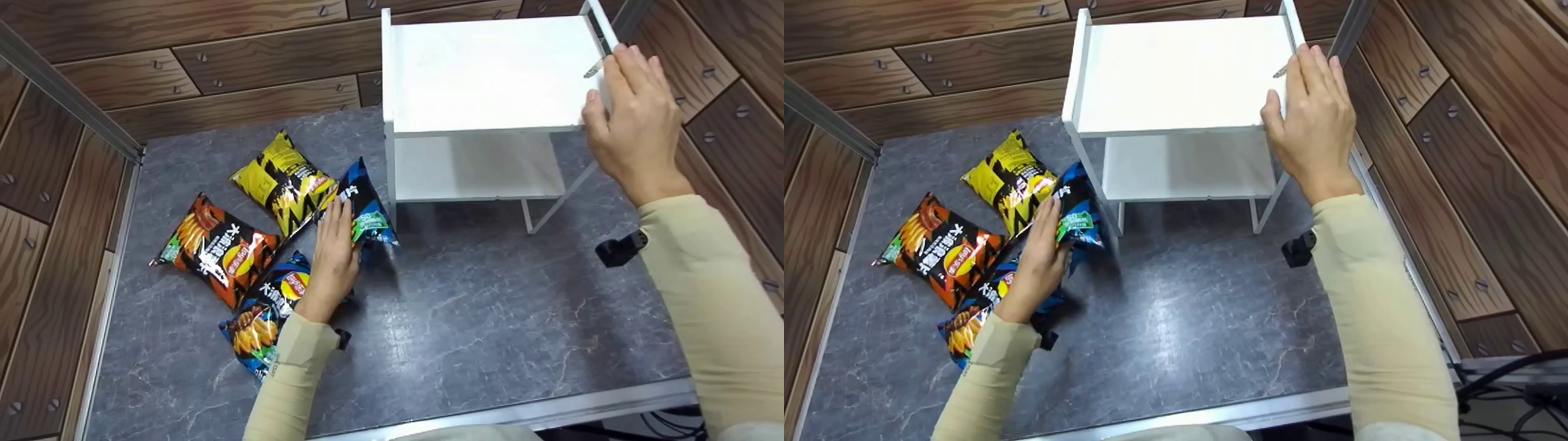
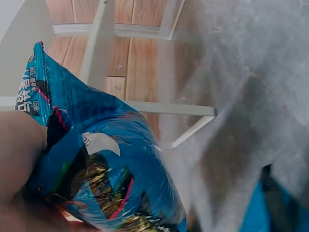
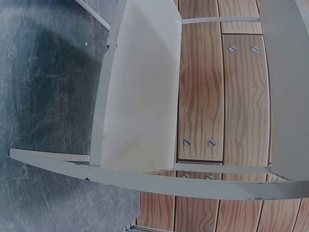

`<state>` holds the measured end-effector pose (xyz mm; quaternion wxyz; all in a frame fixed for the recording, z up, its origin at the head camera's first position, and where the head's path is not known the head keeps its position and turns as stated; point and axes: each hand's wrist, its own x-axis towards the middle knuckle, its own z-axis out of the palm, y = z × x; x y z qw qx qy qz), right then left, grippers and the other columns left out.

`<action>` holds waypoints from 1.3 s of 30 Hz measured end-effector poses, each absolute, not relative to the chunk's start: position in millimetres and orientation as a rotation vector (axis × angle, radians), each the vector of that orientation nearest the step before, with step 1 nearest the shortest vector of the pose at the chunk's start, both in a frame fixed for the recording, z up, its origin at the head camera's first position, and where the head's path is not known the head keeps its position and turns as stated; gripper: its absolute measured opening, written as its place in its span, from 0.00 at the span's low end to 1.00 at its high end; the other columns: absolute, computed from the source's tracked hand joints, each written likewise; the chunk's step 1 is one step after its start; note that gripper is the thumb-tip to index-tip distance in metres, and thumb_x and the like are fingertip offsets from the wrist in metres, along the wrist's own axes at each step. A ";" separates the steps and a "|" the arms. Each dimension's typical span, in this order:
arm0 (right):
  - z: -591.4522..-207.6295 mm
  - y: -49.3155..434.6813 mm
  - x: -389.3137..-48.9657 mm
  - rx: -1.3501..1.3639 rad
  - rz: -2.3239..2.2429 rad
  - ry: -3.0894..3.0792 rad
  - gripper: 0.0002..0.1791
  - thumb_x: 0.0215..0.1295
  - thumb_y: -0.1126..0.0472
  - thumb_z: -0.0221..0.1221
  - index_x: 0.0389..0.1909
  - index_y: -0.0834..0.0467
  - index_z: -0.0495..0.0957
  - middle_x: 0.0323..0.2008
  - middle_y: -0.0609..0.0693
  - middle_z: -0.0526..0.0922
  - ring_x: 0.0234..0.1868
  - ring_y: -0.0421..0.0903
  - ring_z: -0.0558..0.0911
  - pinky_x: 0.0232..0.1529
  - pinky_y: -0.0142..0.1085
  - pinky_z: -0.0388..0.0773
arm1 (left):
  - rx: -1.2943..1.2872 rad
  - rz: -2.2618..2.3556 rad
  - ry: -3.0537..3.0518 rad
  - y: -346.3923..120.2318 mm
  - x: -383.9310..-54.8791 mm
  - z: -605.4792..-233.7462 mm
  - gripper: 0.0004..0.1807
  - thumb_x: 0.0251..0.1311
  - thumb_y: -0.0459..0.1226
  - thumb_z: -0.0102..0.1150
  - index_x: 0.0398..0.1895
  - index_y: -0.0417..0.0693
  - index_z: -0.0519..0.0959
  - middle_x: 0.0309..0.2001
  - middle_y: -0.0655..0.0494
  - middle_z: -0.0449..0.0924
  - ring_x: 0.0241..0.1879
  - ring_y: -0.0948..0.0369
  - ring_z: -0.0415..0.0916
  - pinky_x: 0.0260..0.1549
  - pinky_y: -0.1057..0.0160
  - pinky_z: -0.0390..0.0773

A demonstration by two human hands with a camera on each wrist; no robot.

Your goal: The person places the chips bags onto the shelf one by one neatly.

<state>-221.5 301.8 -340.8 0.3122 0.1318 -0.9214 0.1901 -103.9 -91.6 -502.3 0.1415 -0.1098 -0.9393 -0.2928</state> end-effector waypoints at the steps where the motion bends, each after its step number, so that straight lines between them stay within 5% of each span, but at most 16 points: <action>1: -340.8 301.7 -221.4 0.347 0.500 -2.431 0.30 0.71 0.52 0.45 0.65 0.69 0.70 0.69 0.62 0.70 0.74 0.58 0.65 0.79 0.43 0.51 | -0.321 -0.838 -2.709 -92.4 -104.7 -499.6 0.38 0.64 0.24 0.54 0.76 0.33 0.52 0.77 0.34 0.50 0.77 0.41 0.47 0.75 0.39 0.50; 39: -350.8 289.2 -223.3 0.345 0.498 -2.417 0.31 0.71 0.50 0.44 0.64 0.69 0.72 0.69 0.61 0.71 0.73 0.59 0.67 0.79 0.43 0.53 | -0.352 -0.701 -2.667 -132.4 -158.8 -348.8 0.34 0.67 0.22 0.39 0.78 0.39 0.52 0.79 0.40 0.46 0.80 0.48 0.41 0.78 0.46 0.44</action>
